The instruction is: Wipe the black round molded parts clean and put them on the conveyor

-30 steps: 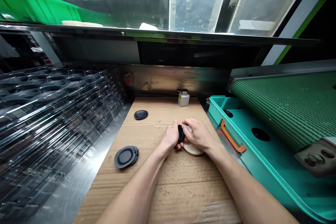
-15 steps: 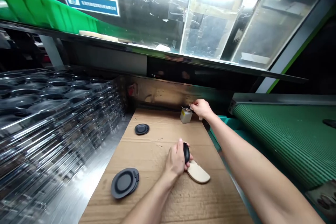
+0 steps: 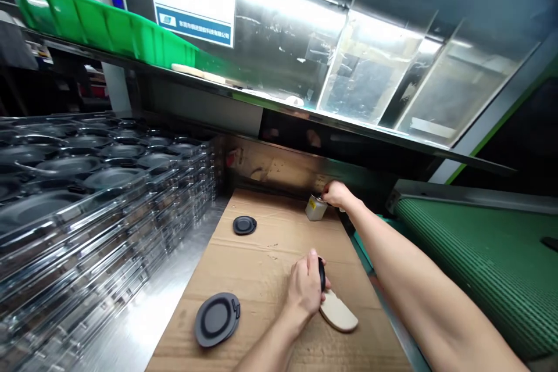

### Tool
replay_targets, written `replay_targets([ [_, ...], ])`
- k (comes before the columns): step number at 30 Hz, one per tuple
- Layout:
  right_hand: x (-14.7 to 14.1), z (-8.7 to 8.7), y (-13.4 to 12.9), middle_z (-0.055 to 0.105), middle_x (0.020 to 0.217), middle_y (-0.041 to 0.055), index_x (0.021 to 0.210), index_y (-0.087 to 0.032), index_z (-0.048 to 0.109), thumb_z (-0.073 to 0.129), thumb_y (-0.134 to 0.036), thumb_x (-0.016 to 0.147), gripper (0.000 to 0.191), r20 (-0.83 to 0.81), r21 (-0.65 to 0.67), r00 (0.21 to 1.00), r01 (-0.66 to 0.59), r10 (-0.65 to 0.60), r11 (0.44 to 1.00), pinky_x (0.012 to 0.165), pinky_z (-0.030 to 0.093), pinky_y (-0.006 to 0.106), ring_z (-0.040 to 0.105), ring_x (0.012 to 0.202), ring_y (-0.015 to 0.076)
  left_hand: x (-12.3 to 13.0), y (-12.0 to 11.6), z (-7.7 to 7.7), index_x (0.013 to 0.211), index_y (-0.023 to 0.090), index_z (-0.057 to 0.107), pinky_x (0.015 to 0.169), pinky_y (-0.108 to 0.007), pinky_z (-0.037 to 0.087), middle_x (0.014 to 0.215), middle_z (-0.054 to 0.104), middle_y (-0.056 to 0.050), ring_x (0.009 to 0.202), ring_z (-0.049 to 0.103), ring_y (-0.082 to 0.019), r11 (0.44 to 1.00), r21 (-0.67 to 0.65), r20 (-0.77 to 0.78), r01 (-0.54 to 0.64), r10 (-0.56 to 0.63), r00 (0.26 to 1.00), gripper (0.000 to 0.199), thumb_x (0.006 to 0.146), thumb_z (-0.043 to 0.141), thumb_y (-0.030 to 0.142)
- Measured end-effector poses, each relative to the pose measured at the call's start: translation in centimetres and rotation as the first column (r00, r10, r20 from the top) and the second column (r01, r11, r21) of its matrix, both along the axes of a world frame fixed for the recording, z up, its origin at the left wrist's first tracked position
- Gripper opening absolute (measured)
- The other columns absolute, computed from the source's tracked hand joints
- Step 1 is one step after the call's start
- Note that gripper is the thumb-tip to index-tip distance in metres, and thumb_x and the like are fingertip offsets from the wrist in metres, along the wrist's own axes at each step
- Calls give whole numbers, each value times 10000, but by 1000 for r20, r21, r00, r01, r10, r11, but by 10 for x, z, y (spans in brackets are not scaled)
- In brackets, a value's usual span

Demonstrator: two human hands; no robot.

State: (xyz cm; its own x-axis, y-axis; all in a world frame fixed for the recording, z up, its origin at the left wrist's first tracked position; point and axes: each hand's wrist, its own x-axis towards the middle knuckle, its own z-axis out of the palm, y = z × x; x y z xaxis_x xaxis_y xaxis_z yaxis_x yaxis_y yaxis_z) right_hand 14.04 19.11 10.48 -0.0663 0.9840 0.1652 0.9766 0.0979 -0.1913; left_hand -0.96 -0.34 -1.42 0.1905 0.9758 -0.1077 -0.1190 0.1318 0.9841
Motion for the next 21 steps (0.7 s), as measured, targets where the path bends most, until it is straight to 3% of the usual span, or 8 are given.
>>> replay_targets([
  [5, 0, 4, 1, 605, 540, 23, 631, -162, 700, 647, -155, 638, 54, -18, -18, 1000, -25, 25, 1000, 479, 385, 246, 553, 520, 145, 0, 1, 0, 951, 141, 606, 332, -225, 312, 565, 649, -66, 351, 506, -133, 1000, -5, 21, -7, 8, 1000, 705, 850, 195, 705],
  [11, -1, 17, -11, 655, 644, 52, 674, -169, 715, 633, -183, 676, 83, -72, 55, 997, -10, 14, 998, 537, 395, 253, 586, 622, 163, -2, 9, -1, 953, 132, 579, 302, -214, 302, 548, 643, -54, 326, 494, -129, 997, -79, 121, -13, 22, 992, 682, 846, 219, 701],
  [15, -2, 8, -66, 651, 676, 35, 837, -178, 705, 537, -334, 816, 231, -132, 130, 991, 6, 11, 992, 553, 389, 253, 579, 628, 156, -3, 17, -1, 958, 118, 551, 300, -207, 314, 544, 642, -59, 331, 512, -136, 986, -163, 245, -27, 67, 967, 659, 856, 213, 674],
  [18, -7, -19, -129, 649, 717, 2, 841, -197, 663, 498, -376, 863, 244, -248, 179, 944, -178, 219, 968, 590, 401, 243, 577, 658, 143, -4, 19, 0, 973, 108, 560, 304, -209, 316, 551, 650, -67, 340, 520, -140, 981, -190, 256, -40, 89, 963, 658, 861, 218, 658],
  [21, -15, -52, -181, 650, 754, -4, 843, -208, 628, 471, -378, 896, 238, -327, 165, 904, -233, 276, 958, 621, 411, 246, 571, 678, 138, -4, 16, 0, 935, 99, 615, 309, -227, 325, 537, 647, -69, 326, 504, -140, 991, -137, 129, -13, 31, 991, 700, 865, 202, 660],
])
